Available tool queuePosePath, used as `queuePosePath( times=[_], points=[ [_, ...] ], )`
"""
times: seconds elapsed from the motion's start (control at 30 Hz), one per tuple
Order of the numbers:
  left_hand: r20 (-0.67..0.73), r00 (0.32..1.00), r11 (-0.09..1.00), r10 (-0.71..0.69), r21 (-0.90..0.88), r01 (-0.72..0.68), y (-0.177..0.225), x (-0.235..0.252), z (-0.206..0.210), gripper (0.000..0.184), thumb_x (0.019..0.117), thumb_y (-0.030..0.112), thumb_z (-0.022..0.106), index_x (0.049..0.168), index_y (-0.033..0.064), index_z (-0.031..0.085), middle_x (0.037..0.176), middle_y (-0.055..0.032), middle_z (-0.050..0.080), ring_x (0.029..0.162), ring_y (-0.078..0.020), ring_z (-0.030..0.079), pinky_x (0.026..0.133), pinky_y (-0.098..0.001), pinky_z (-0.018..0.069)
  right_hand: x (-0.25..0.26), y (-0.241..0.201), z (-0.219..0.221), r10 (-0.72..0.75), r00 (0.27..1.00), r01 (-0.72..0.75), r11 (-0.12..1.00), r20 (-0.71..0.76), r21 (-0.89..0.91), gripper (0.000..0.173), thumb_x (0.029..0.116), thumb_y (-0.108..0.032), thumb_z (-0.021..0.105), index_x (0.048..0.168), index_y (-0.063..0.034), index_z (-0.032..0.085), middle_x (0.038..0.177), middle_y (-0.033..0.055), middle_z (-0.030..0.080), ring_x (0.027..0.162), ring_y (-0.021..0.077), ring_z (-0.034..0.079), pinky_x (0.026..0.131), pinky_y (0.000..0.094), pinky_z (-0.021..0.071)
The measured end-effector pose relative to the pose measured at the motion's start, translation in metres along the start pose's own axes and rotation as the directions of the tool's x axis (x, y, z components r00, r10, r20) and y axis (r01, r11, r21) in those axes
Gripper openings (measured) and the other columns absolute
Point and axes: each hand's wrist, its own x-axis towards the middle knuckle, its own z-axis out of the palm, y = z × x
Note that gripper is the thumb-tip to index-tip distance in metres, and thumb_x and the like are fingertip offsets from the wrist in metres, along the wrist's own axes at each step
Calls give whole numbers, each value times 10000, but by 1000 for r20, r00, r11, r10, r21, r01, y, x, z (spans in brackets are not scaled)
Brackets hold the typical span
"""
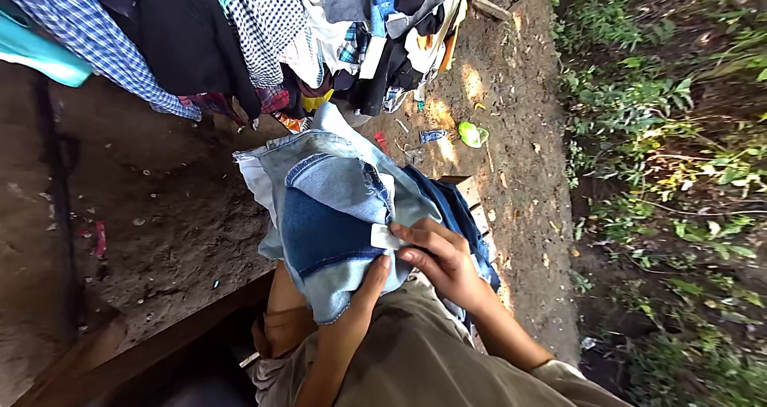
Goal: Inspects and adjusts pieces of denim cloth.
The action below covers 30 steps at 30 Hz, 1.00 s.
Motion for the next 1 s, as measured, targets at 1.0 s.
queuePosePath(
  times=[1.0],
  points=[
    [-85,983,979,-163,112,172,-27,12,-23,210,783,-115,685,980,-57,640,842,2,756,839,-39,729,858,-220,596,-13,0,14,250,921,-344,883,300,319,577,1025,-384,593,1405,41,512,814,-3,641,689,-11,563,671,188,509]
  ],
)
